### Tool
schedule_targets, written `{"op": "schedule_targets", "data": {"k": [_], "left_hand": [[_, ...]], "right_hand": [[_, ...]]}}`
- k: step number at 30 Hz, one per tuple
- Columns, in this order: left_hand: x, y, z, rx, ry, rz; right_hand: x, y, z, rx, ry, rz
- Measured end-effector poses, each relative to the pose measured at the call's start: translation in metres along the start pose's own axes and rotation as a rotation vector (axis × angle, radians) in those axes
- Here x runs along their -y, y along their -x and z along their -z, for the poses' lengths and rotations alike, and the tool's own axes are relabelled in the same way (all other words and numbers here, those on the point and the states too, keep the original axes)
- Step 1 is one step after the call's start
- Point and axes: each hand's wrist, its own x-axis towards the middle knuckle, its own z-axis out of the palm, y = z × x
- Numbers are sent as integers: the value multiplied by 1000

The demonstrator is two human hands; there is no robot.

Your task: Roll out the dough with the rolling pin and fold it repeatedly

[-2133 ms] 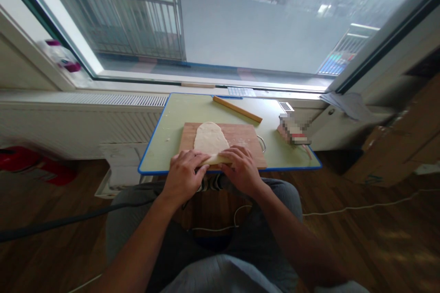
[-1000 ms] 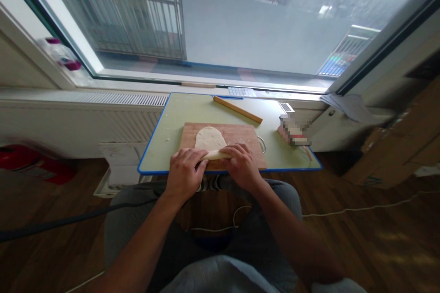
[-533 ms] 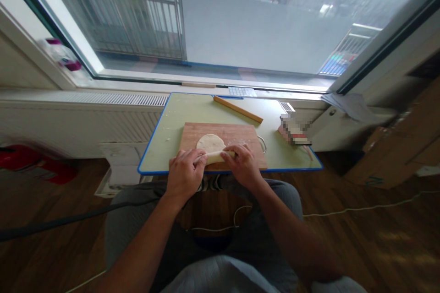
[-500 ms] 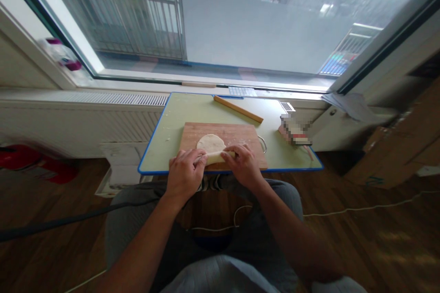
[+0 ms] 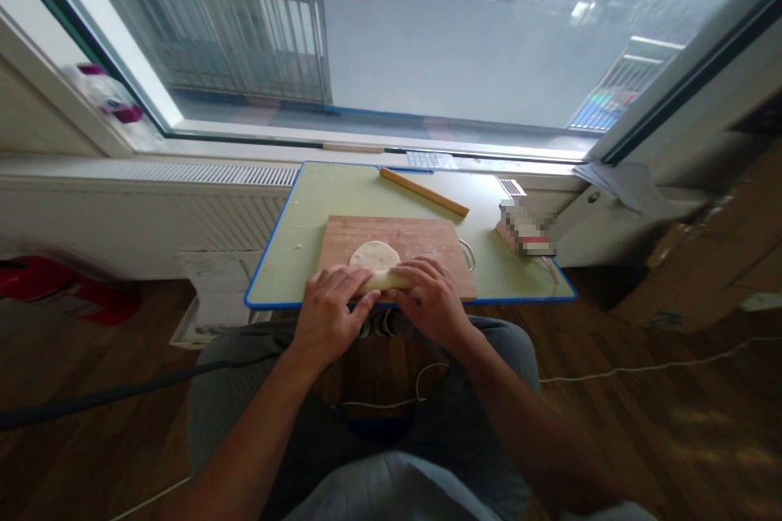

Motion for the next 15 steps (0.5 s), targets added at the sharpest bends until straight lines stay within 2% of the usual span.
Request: {"op": "schedule_targets", "data": {"k": [2, 7, 10, 15], "left_hand": [[2, 4, -1, 16, -8, -14], [5, 7, -3, -69, 2, 33], [5, 4, -3, -77, 38, 98], [2, -5, -4, -64, 62, 209]], "right_hand": [[-2, 3, 2, 32, 25, 17], [-5, -3, 7, 27, -28, 0], [-2, -9, 7, 58, -46, -65], [-1, -19, -1, 61, 48, -208]]}}
